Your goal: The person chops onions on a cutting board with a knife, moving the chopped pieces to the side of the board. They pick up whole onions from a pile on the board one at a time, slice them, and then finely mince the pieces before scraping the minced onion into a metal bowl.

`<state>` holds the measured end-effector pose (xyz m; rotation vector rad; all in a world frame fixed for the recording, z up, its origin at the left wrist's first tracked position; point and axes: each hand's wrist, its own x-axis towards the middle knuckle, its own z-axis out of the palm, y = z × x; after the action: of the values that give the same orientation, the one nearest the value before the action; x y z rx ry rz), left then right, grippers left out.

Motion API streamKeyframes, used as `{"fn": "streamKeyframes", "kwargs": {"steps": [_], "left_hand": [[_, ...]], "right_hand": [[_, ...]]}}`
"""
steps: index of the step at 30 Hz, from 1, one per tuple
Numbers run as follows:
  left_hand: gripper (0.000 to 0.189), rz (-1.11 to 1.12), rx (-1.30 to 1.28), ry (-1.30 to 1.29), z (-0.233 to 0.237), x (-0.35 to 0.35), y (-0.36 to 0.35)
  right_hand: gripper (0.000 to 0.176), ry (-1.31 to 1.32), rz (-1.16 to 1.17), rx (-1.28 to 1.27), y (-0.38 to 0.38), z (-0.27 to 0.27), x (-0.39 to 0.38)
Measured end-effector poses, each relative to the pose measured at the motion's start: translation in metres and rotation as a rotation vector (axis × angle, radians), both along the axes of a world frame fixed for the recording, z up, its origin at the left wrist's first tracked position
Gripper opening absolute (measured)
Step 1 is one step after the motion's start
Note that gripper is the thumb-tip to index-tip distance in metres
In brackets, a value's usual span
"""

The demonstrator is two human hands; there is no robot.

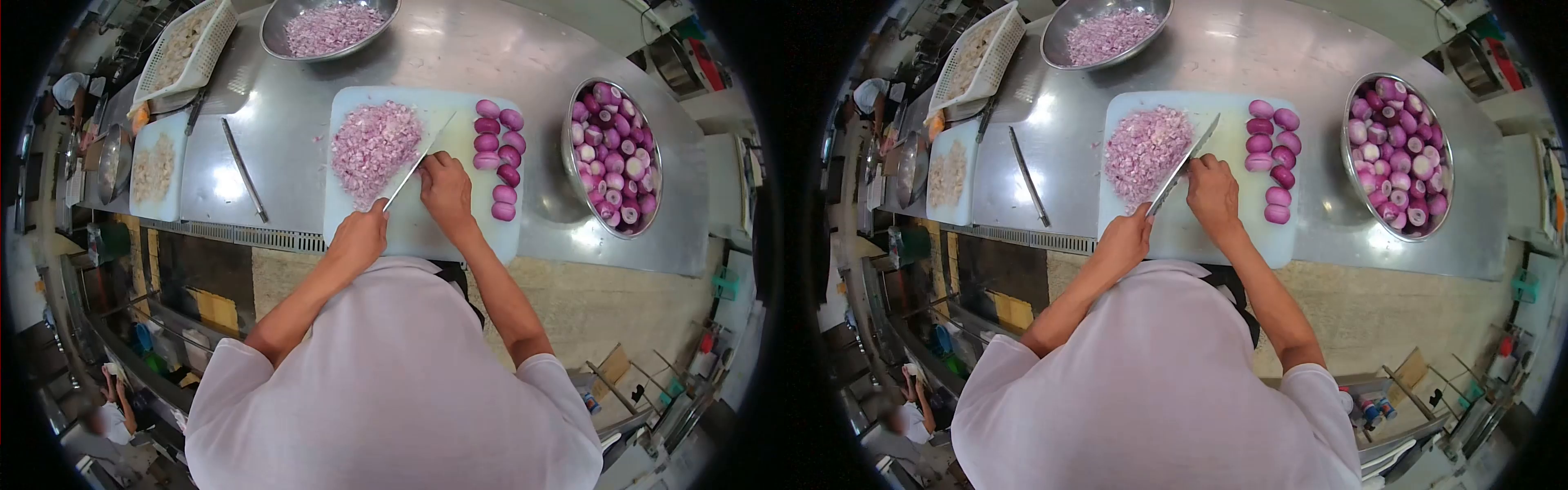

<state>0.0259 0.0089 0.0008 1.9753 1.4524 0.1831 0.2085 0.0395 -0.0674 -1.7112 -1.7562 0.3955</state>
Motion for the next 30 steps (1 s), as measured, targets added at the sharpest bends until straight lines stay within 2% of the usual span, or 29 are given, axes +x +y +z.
{"fn": "streamKeyframes", "kwargs": {"steps": [4, 22, 25, 29, 30], "left_hand": [[0.022, -0.014, -0.016, 0.015, 0.01, -0.003, -0.005], [0.025, -0.07, -0.047, 0.064, -0.001, -0.006, -0.002], [0.026, -0.037, -0.018, -0.006, 0.009, -0.006, -0.008], [0.025, -0.067, -0.014, 0.005, -0.004, -0.007, -0.003], [0.025, -0.07, -0.044, 0.008, 0.01, -0.004, -0.001]], "right_hand": [[0.007, 0.001, -0.018, 0.027, -0.005, -0.002, 0.001], [0.007, 0.1, -0.071, 0.169, -0.01, -0.005, -0.001], [0.007, 0.113, -0.068, 0.167, -0.011, -0.01, 0.001], [0.007, 0.111, -0.068, 0.172, -0.012, -0.011, 0.0], [0.006, 0.114, -0.067, 0.168, -0.011, -0.012, 0.002]]}}
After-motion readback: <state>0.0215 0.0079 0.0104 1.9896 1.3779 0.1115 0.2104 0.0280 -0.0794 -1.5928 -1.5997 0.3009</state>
